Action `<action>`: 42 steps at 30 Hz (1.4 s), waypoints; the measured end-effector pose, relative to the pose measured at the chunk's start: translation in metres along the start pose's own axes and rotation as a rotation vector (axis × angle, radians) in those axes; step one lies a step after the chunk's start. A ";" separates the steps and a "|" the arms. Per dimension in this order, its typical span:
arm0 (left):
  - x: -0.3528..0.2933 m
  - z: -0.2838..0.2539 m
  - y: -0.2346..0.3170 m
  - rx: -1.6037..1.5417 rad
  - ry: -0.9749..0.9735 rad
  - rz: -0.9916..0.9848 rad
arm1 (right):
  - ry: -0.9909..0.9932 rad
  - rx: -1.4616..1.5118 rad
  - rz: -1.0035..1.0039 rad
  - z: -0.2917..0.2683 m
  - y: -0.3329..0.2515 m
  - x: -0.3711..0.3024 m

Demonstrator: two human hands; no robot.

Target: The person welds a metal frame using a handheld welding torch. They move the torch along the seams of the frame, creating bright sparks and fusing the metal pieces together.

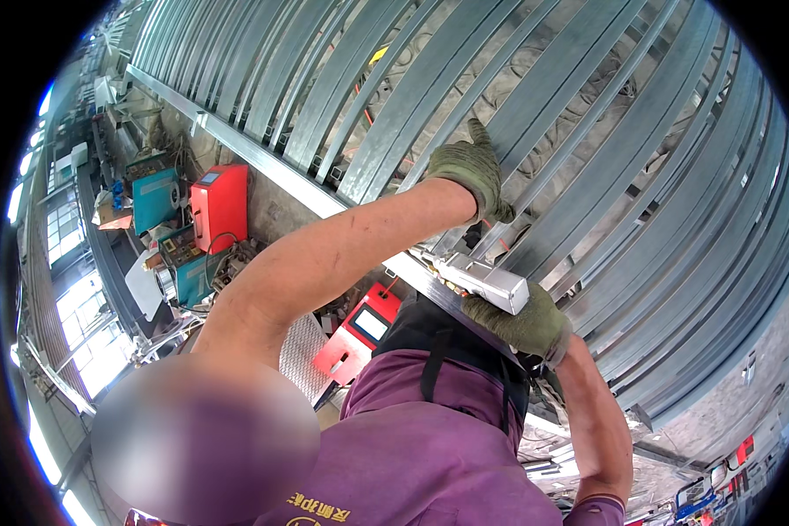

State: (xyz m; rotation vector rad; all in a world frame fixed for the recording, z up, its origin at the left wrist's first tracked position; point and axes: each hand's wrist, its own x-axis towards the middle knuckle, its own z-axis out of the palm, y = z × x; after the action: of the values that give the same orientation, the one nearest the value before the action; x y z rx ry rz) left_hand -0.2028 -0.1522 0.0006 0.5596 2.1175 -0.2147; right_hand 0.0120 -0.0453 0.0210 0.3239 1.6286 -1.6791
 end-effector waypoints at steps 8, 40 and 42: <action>-0.001 0.002 0.001 -0.010 0.029 0.001 | -0.009 0.037 0.062 0.000 0.003 0.004; 0.001 0.001 0.002 -0.032 0.020 -0.017 | -0.049 -0.129 0.068 -0.005 -0.013 0.003; -0.001 0.002 0.003 -0.013 0.047 -0.019 | -0.046 -0.103 0.070 -0.005 -0.010 0.002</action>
State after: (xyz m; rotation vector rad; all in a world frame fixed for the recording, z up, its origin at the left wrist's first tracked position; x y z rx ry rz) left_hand -0.1991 -0.1508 0.0005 0.5424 2.1692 -0.2004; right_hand 0.0021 -0.0424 0.0266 0.2855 1.6438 -1.5339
